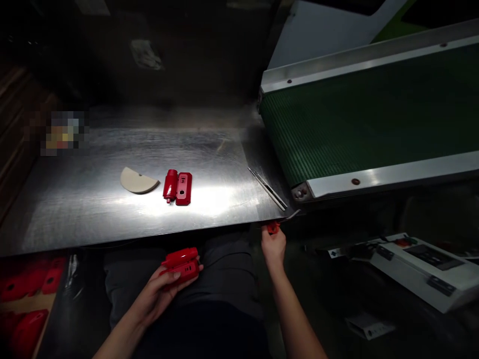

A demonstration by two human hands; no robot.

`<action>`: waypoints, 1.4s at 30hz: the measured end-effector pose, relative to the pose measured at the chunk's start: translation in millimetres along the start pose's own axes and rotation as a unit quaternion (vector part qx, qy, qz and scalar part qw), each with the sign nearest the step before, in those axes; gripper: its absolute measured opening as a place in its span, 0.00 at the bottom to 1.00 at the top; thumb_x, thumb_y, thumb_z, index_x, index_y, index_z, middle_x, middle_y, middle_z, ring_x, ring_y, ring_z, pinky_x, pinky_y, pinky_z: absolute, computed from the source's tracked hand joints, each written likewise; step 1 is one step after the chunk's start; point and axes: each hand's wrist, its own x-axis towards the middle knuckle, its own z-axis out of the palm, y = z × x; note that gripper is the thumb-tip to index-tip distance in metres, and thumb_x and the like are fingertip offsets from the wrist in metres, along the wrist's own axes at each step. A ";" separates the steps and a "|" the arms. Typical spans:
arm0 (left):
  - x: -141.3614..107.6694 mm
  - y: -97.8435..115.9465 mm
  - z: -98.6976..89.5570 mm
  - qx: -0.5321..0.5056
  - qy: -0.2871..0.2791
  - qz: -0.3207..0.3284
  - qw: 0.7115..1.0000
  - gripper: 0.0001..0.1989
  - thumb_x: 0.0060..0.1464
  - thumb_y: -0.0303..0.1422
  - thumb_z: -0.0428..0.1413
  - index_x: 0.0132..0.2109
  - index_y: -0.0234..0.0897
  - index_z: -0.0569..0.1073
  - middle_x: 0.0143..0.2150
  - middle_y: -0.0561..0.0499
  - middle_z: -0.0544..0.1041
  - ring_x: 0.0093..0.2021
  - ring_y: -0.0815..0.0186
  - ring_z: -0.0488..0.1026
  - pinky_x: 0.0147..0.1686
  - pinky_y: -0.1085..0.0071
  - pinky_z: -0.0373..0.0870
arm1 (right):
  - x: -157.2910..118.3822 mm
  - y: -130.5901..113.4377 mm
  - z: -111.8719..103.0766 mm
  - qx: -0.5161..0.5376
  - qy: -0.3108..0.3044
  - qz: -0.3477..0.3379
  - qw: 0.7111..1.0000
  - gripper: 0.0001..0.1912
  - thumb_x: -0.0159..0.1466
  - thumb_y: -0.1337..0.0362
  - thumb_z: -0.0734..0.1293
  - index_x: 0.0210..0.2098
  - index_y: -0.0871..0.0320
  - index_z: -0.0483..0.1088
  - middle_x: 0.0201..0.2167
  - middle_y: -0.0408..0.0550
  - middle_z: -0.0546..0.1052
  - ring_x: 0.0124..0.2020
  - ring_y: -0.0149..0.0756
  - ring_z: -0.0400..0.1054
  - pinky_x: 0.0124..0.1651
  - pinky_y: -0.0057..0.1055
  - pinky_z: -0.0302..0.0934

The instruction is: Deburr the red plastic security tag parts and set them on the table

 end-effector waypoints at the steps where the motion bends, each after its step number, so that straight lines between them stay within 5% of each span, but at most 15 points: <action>1: -1.7 -2.3 -1.2 0.015 0.021 0.009 1.000 0.20 0.55 0.28 0.65 0.55 0.39 0.83 0.62 0.40 0.81 0.65 0.43 0.76 0.74 0.42 0.59 | -5.8 1.4 0.3 0.005 0.018 -0.002 1.000 0.27 0.58 0.38 0.71 0.32 0.59 0.74 0.29 0.55 0.80 0.36 0.50 0.74 0.44 0.44 0.67; 5: -2.7 -14.1 -10.9 0.052 0.101 0.025 0.993 0.21 0.53 0.32 0.70 0.55 0.38 0.83 0.59 0.40 0.83 0.63 0.47 0.78 0.70 0.50 0.67 | -36.5 12.3 -20.4 0.014 0.076 -0.004 0.997 0.32 0.56 0.36 0.71 0.38 0.61 0.76 0.39 0.61 0.82 0.48 0.57 0.75 0.58 0.52 0.65; 9: 6.0 -22.0 -18.0 -0.021 0.149 -0.012 0.989 0.20 0.47 0.29 0.73 0.49 0.29 0.84 0.50 0.34 0.86 0.53 0.47 0.84 0.69 0.48 0.68 | -57.6 5.0 -62.6 0.098 0.102 -0.028 0.990 0.32 0.54 0.38 0.73 0.42 0.61 0.78 0.37 0.54 0.79 0.38 0.49 0.73 0.55 0.57 0.67; 12: 14.6 -20.3 -18.0 -0.095 0.202 -0.012 0.975 0.12 0.49 0.22 0.70 0.43 0.29 0.83 0.48 0.37 0.87 0.51 0.51 0.85 0.68 0.49 0.70 | -61.1 -21.0 -88.5 0.192 -0.013 -0.074 0.979 0.28 0.62 0.38 0.68 0.44 0.54 0.80 0.40 0.49 0.76 0.36 0.42 0.71 0.47 0.47 0.72; 14: 19.9 -16.8 -15.8 -0.122 0.228 -0.005 0.966 0.06 0.54 0.21 0.67 0.40 0.32 0.82 0.48 0.41 0.87 0.51 0.54 0.85 0.66 0.53 0.73 | -61.4 -41.5 -98.6 0.154 -0.149 -0.141 0.967 0.28 0.62 0.34 0.67 0.39 0.52 0.81 0.47 0.51 0.76 0.47 0.47 0.74 0.50 0.46 0.74; 16: 24.0 -13.3 -13.1 -0.145 0.250 0.000 0.957 0.04 0.58 0.21 0.63 0.38 0.33 0.81 0.47 0.42 0.87 0.49 0.57 0.85 0.62 0.57 0.77 | -64.5 -59.3 -102.7 0.069 -0.326 -0.185 0.924 0.28 0.62 0.34 0.68 0.38 0.51 0.82 0.53 0.54 0.76 0.57 0.55 0.73 0.57 0.48 0.73; 18: 26.5 -11.6 -11.3 -0.165 0.268 0.009 0.949 0.06 0.61 0.21 0.60 0.40 0.34 0.80 0.46 0.43 0.88 0.47 0.59 0.86 0.58 0.61 0.79 | -73.0 -72.3 -100.3 -0.041 -0.462 -0.149 0.873 0.27 0.63 0.36 0.69 0.46 0.49 0.82 0.53 0.55 0.80 0.59 0.56 0.74 0.61 0.48 0.71; 22: 29.0 -15.1 -12.5 -0.200 0.299 0.027 0.933 0.08 0.63 0.21 0.57 0.44 0.35 0.80 0.47 0.44 0.87 0.45 0.63 0.86 0.51 0.66 0.81 | -105.2 -85.8 -77.8 -0.306 -0.531 -0.098 0.784 0.24 0.68 0.42 0.64 0.54 0.48 0.79 0.50 0.54 0.83 0.53 0.55 0.78 0.57 0.47 0.71; 25: 30.8 -20.6 -15.1 -0.215 0.313 0.040 0.924 0.07 0.63 0.22 0.58 0.43 0.36 0.80 0.48 0.46 0.87 0.45 0.65 0.85 0.47 0.69 0.81 | -131.3 -89.9 -56.1 -0.387 -0.577 -0.120 0.709 0.23 0.70 0.47 0.60 0.52 0.50 0.78 0.43 0.54 0.84 0.47 0.55 0.79 0.52 0.45 0.70; 27: 31.4 -23.1 -16.0 -0.218 0.318 0.050 0.922 0.07 0.63 0.22 0.59 0.42 0.36 0.80 0.50 0.47 0.87 0.45 0.66 0.85 0.46 0.71 0.81 | -142.5 -92.0 -44.9 -0.409 -0.590 -0.124 0.685 0.24 0.72 0.47 0.58 0.54 0.53 0.77 0.42 0.56 0.84 0.45 0.55 0.79 0.50 0.45 0.68; 38: 29.1 -28.2 -24.0 -0.191 0.294 0.077 0.933 0.05 0.57 0.21 0.65 0.36 0.34 0.81 0.45 0.47 0.88 0.49 0.60 0.85 0.56 0.63 0.80 | -132.9 -102.0 -46.7 -0.378 -0.586 -0.077 0.712 0.23 0.69 0.46 0.62 0.55 0.50 0.78 0.46 0.53 0.84 0.50 0.52 0.78 0.54 0.41 0.66; 42: 24.1 -29.4 -22.8 -0.147 0.250 0.064 0.955 0.12 0.51 0.26 0.71 0.43 0.33 0.83 0.50 0.41 0.87 0.53 0.55 0.84 0.61 0.58 0.77 | -114.8 -101.3 -56.5 -0.395 -0.550 -0.060 0.734 0.27 0.70 0.43 0.58 0.54 0.50 0.78 0.44 0.54 0.84 0.50 0.53 0.77 0.55 0.43 0.67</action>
